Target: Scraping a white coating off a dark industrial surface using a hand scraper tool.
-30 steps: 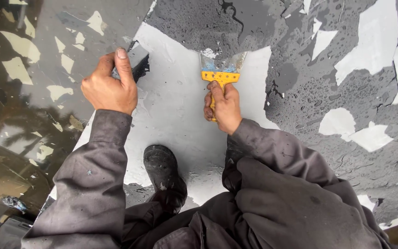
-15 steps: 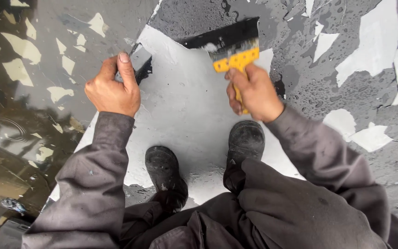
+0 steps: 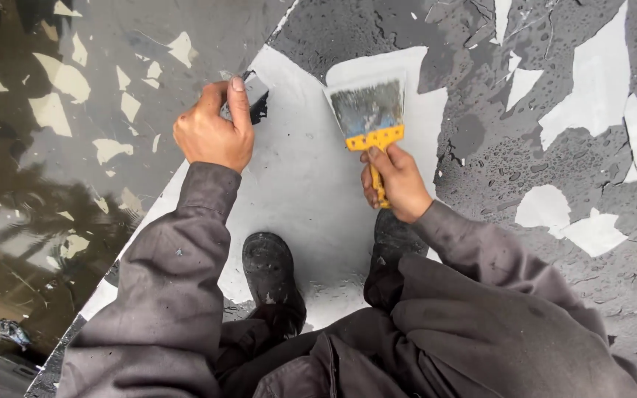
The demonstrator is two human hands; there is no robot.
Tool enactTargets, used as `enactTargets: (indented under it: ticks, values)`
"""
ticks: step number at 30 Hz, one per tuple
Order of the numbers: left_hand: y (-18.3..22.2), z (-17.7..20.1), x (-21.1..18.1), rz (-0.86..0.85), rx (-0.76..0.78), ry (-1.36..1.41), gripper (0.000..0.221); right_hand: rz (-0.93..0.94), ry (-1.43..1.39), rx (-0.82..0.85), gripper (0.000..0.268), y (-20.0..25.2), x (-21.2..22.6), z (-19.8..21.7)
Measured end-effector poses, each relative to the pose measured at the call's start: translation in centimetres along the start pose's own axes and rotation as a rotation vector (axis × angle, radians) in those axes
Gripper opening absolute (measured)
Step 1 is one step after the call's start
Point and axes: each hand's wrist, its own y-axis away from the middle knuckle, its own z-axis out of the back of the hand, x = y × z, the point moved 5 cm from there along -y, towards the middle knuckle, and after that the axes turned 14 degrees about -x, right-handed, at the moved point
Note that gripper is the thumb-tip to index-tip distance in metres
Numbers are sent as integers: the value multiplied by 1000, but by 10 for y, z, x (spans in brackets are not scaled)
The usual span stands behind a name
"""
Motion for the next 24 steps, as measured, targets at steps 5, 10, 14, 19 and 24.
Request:
enactTargets:
  ticks: [5,10,14,19,24]
  values:
    - [0,-3,2,54,23,13,32,-28,-3,-27,25,-11,-6,-17]
    - [-3,-2,0,75,-12,26,31,-62,43,-90,28,-22,9,-46]
    - [3,2,-3,89,6,-14,31,-71,-54,-115,28,-22,-3,-58]
    - [2,-3,0,38,-33,-17,32,-87,-103,-152,27,-34,-4,-66]
    - [1,-4,1,71,-14,-24,34,-20,-72,-126,26,-44,2,-64]
